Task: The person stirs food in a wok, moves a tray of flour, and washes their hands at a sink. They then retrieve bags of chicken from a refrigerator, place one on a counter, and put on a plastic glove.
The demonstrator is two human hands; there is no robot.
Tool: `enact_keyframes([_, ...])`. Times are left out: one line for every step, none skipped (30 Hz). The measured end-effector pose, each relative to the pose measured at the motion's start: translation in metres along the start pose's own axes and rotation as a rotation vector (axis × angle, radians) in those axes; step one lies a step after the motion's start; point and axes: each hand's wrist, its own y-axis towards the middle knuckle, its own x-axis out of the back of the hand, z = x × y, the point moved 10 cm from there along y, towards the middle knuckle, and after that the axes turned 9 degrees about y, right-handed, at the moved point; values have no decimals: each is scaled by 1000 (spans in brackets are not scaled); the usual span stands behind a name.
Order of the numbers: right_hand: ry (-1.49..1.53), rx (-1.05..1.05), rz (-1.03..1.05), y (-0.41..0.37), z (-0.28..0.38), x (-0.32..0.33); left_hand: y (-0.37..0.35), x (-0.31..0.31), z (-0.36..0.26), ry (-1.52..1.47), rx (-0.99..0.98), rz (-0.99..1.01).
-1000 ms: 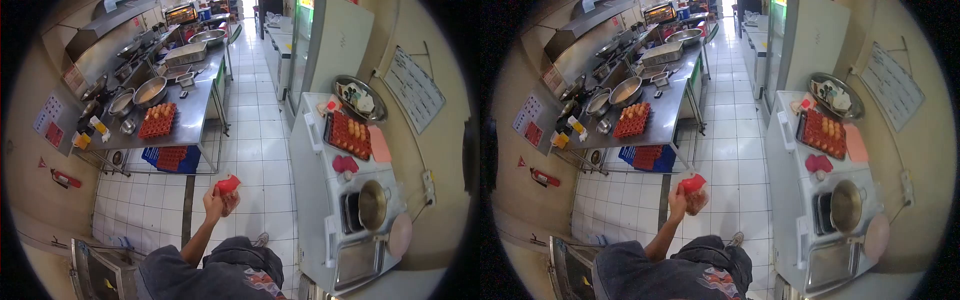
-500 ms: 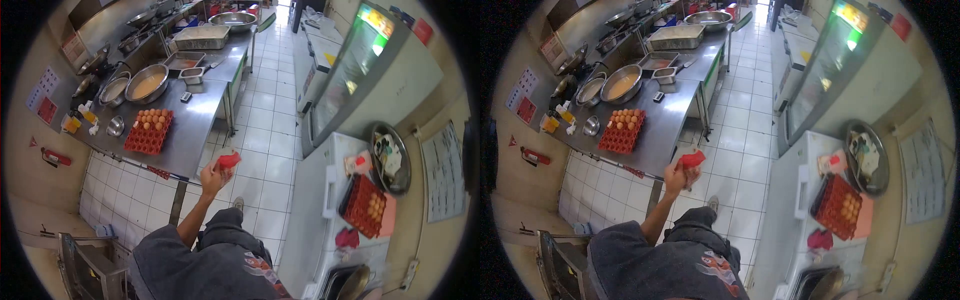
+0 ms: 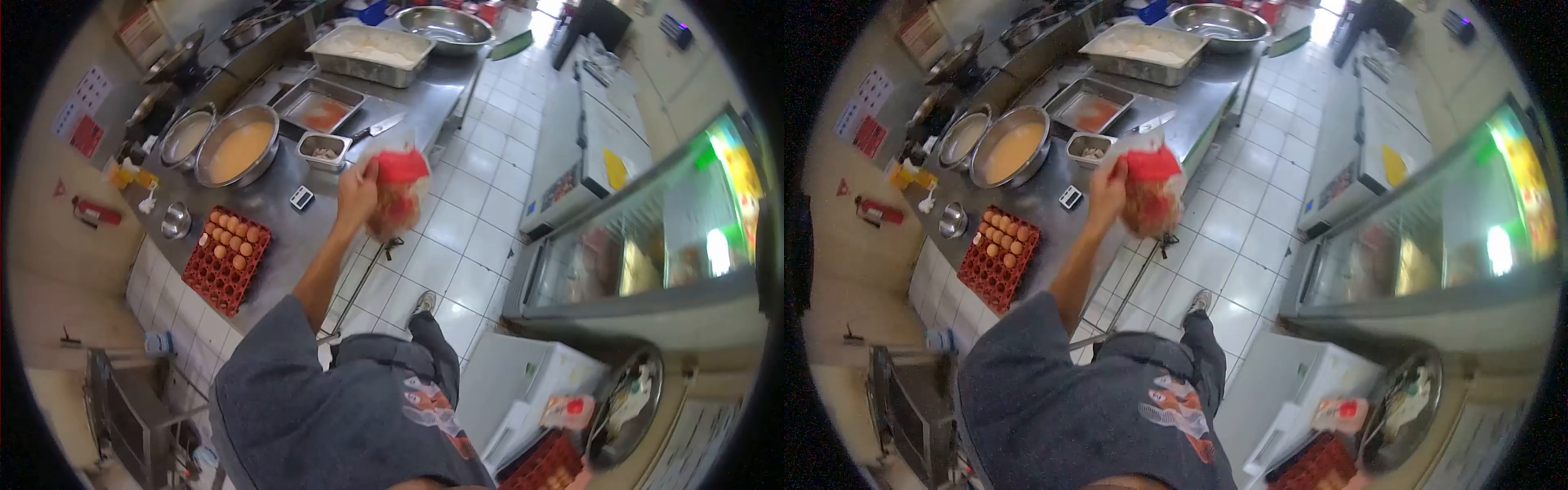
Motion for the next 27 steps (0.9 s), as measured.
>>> enact_keyframes([-42,-8,25,15,28,-15,33,-2,4,10,-64,-97])
enact_keyframes([-77,-8,46,30,59,-26,68,-6,5,72,-59,-104])
enact_keyframes([-108,6,66,46,94,-38,99,-6,2,150,-100,-148])
enact_keyframes([-137,32,91,62,135,-52,135,-6,-1,229,-149,-197])
enact_keyframes([-160,73,117,80,180,-66,175,-10,14,223,-116,-177])
enact_keyframes([-176,112,124,97,224,-78,209,-13,33,218,-73,-152])
enact_keyframes([-184,165,121,114,275,-90,242,-11,48,186,-61,-157])
enact_keyframes([-189,214,116,131,326,-104,279,-8,64,153,-57,-163])
enact_keyframes([-194,263,110,147,377,-120,305,-5,78,118,-55,-166])
enact_keyframes([-141,285,94,160,417,-131,325,-1,92,192,-7,-171])
enact_keyframes([-81,311,80,176,456,-148,348,3,105,263,33,-178])
enact_keyframes([-91,350,94,197,492,-161,370,5,119,333,71,-179])
enact_keyframes([-97,378,101,198,514,-178,387,4,132,385,53,-177])
enact_keyframes([-76,379,49,200,531,-193,405,1,146,433,34,-172])
enact_keyframes([-93,353,7,200,536,-199,422,-2,164,474,21,-169])
enact_keyframes([-94,342,-14,216,540,-215,449,2,185,460,-24,-205])
enact_keyframes([-108,331,-44,228,549,-228,463,4,220,443,-54,-238])
enact_keyframes([-107,320,10,231,544,-240,459,2,258,426,-58,-252])
enact_keyframes([-130,285,37,235,542,-261,465,-3,290,454,-2,-180])
enact_keyframes([-170,228,66,231,537,-282,466,-7,317,482,52,-116])
enact_keyframes([-215,182,95,227,535,-302,458,-15,343,511,116,-43])
enact_keyframes([-266,145,125,225,535,-319,447,-17,359,561,104,-77])
enact_keyframes([-306,123,149,224,538,-336,435,-19,374,615,87,-107])
enact_keyframes([-345,108,172,223,544,-350,428,-21,380,667,68,-137])
enact_keyframes([-388,96,190,226,552,-363,425,-32,372,648,36,-78])
enact_keyframes([-423,83,200,228,561,-371,415,-43,363,629,15,-15])
enact_keyframes([-456,77,211,233,571,-376,405,-55,345,610,-8,47])
